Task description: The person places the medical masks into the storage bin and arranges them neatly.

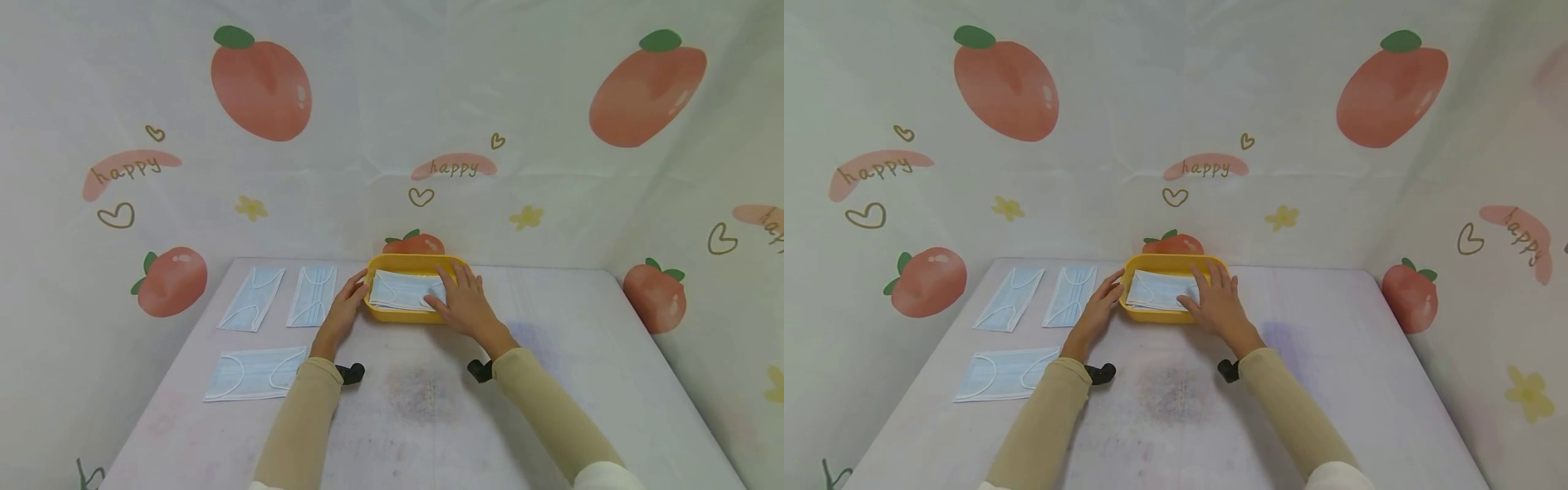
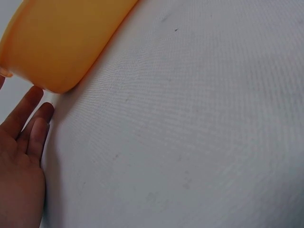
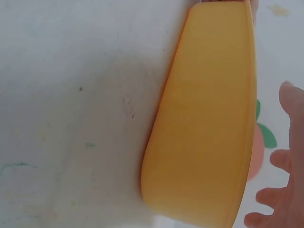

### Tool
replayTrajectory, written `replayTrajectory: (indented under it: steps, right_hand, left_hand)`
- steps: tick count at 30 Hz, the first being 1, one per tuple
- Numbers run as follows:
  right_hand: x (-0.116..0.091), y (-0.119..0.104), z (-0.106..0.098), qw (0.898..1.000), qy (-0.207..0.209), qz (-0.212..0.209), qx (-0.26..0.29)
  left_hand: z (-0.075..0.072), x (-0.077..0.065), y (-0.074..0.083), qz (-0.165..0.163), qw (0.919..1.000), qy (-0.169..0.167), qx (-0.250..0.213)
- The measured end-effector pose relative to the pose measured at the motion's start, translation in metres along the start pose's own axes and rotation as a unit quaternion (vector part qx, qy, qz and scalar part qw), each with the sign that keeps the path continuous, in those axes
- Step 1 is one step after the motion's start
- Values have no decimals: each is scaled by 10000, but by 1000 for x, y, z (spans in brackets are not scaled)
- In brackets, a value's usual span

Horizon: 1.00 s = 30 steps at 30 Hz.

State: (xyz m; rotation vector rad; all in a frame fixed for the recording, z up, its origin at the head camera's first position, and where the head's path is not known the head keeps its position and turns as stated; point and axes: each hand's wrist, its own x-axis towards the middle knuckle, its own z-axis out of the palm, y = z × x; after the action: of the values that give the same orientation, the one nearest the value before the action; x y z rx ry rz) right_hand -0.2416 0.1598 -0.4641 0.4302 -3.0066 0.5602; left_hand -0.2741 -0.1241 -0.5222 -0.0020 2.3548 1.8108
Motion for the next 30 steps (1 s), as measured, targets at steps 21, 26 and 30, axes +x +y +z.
replayTrajectory:
  steps: [21,26,30]
  right_hand:
    - [-24,30,7,9900,125,406,1347]
    - [-28,37,7,9850,60,595,1621]
    - [-30,43,10,9789,4,668,1932]
  left_hand:
    - [0,-4,6,-75,10000,11,32]
    - [0,-4,5,-104,9999,19,-3]
    - [0,-3,5,-143,9999,4,-48]
